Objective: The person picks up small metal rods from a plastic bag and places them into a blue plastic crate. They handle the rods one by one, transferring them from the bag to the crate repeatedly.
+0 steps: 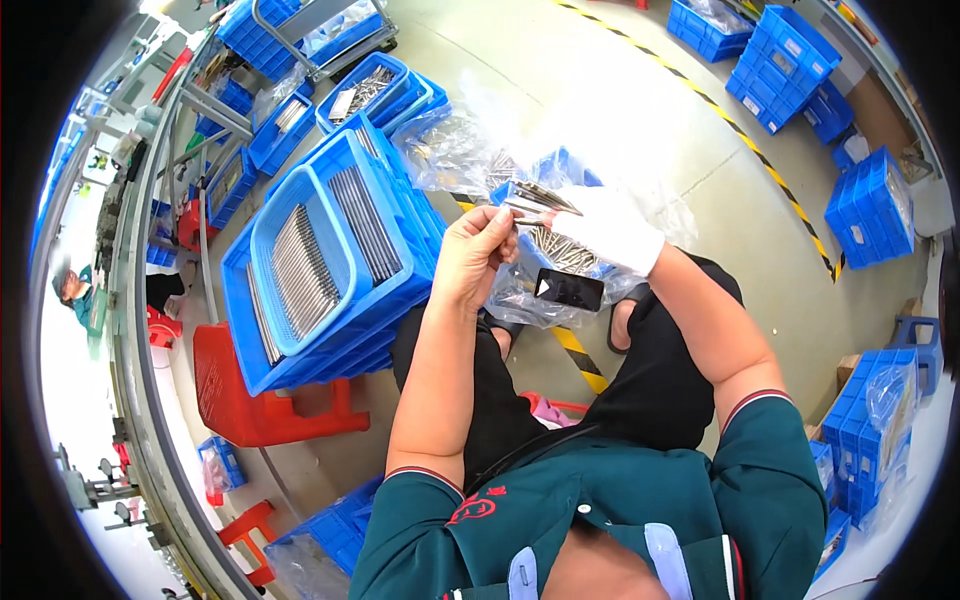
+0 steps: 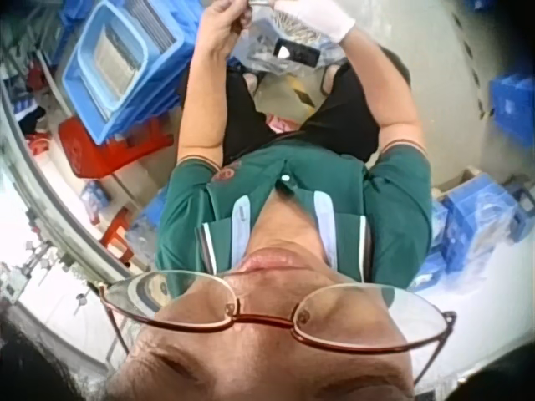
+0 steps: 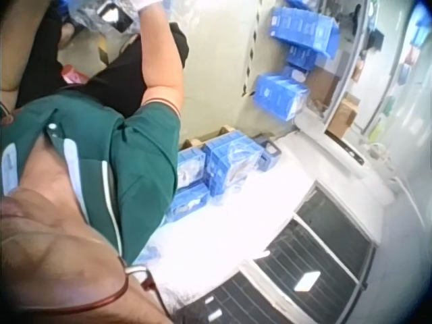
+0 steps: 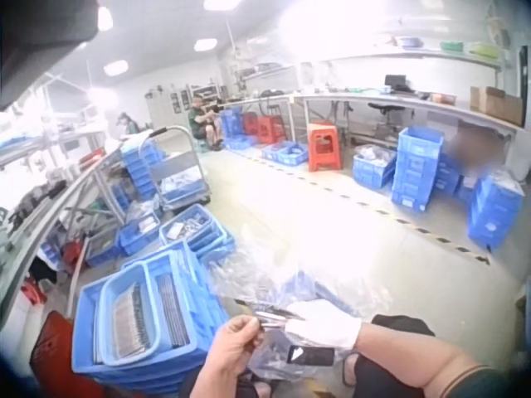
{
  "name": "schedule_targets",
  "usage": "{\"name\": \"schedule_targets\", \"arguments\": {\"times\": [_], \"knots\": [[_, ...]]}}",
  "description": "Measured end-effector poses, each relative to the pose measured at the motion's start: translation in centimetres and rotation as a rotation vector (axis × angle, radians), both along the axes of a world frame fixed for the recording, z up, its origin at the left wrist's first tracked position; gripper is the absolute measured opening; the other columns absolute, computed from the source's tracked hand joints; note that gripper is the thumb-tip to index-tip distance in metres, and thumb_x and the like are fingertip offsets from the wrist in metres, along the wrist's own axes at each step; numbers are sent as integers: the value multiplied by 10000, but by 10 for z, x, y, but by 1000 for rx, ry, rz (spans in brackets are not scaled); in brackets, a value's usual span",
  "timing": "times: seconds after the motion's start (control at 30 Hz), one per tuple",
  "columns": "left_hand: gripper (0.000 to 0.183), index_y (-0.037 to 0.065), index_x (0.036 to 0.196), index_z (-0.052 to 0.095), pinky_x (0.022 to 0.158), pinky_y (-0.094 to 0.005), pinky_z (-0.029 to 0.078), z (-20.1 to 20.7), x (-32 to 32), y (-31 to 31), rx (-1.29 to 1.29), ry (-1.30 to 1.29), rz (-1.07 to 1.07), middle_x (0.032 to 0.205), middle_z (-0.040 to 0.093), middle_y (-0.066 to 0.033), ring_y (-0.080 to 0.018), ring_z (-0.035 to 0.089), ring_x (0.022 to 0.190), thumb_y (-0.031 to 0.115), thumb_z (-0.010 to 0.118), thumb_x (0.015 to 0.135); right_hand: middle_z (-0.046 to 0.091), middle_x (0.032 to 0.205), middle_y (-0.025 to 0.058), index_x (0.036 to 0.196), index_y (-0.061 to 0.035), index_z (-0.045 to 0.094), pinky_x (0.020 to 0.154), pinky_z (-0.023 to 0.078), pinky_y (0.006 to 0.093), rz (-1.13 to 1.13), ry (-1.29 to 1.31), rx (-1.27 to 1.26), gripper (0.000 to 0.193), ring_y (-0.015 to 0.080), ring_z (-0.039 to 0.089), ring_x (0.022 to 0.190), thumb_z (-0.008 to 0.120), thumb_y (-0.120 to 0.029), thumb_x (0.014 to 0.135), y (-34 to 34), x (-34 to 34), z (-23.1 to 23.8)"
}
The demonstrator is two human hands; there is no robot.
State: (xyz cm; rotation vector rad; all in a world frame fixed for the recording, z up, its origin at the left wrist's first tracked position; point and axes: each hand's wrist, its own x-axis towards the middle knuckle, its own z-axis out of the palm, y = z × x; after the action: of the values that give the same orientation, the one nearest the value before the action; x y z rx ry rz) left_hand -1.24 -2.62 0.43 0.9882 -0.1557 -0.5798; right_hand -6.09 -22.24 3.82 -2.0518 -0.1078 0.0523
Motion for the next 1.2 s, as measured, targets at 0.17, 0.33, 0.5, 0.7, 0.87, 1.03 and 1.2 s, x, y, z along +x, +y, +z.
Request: {"name": "schedule_targets", "arguments": {"times": [0.17,0.33,0.5,0.7,0.87,1.03,1.2], "knots": [[146,5,869,618,543,-245,416,0,4,2,150,-74,2,681,570,-29,-97,502,576,148,650,868,585,727,181,884,-12,617,636,431,392,71,-82,-34,333,331,562,684,543,-337,876,-3,8,-17],[151,-10,903,629,544,-230,432,3,7,3,189,-108,-4,706,598,-34,-92,528,595,113,684,835,596,741,182,867,-22,609,645,439,404,49,-105,-109,336,353,576,710,520,-346,888,-2,8,-12],[176,-12,895,637,545,-226,431,4,4,-2,286,-165,73,702,610,-48,-94,533,585,138,699,827,597,720,162,857,-43,594,638,454,410,-5,-210,-261,329,338,592,708,499,-356,894,2,3,-14],[182,-1,896,639,553,-237,438,3,7,1,201,-94,59,703,608,-52,-101,533,587,175,664,860,598,709,150,847,-46,586,620,460,406,-14,-224,-267,310,329,594,679,518,-345,889,6,3,-7],[167,1,965,622,568,-267,425,3,10,3,34,30,-11,715,590,-54,-115,518,615,155,588,908,592,693,146,837,-50,586,616,456,412,-29,-220,-215,300,324,590,670,529,-341,885,7,8,-13],[151,35,988,611,595,-260,406,-9,11,4,-251,215,-120,746,573,-34,-109,473,645,159,590,904,586,686,145,811,-56,579,610,451,419,-48,-278,-223,272,331,586,665,534,-316,878,13,7,-14],[113,87,956,607,608,-283,409,-13,8,1,-332,249,-123,757,573,-23,-116,474,651,173,618,884,585,692,142,812,-64,566,603,453,419,-63,-273,-243,223,333,588,664,537,-278,869,19,5,-9]]}}
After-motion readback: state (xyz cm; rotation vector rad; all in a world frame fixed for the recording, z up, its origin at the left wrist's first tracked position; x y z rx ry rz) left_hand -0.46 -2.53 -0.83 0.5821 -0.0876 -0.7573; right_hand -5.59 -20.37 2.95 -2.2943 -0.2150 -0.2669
